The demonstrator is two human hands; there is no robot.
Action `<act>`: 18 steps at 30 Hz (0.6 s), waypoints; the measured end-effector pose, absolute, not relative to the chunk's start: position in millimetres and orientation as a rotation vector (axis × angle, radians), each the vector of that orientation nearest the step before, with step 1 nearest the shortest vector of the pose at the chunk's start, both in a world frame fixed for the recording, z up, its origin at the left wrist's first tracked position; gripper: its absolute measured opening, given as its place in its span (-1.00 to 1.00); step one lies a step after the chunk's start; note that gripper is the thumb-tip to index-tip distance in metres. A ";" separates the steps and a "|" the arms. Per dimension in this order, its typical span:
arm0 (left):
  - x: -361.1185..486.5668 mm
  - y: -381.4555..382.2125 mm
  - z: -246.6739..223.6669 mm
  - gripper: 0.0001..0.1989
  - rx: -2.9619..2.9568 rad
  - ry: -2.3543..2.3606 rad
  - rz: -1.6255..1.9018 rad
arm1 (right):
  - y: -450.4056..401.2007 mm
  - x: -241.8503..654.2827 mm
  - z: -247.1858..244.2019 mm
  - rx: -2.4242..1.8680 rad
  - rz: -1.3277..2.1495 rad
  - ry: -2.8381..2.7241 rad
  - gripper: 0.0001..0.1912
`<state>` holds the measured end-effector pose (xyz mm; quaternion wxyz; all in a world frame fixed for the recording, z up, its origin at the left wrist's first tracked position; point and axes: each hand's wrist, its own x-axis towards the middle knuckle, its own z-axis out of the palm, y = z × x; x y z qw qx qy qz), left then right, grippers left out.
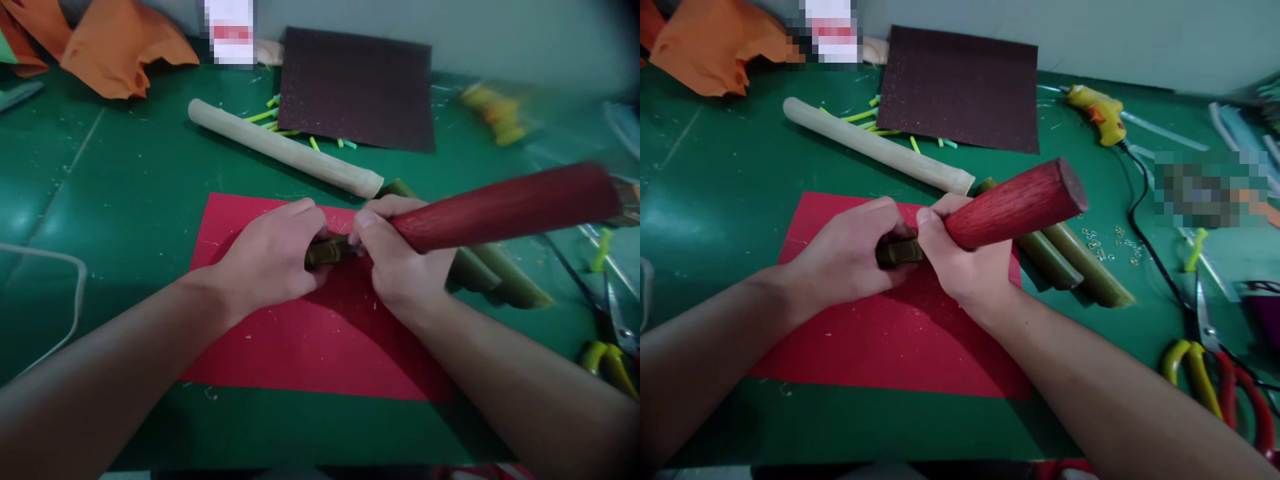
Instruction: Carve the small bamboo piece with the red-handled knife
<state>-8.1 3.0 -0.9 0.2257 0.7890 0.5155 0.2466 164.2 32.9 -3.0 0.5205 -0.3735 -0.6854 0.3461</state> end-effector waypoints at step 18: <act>-6.8 1.4 1.3 -0.84 2.156 1.493 0.630 | 30.9 164.1 0.5 -0.925 0.900 -1.645 -0.68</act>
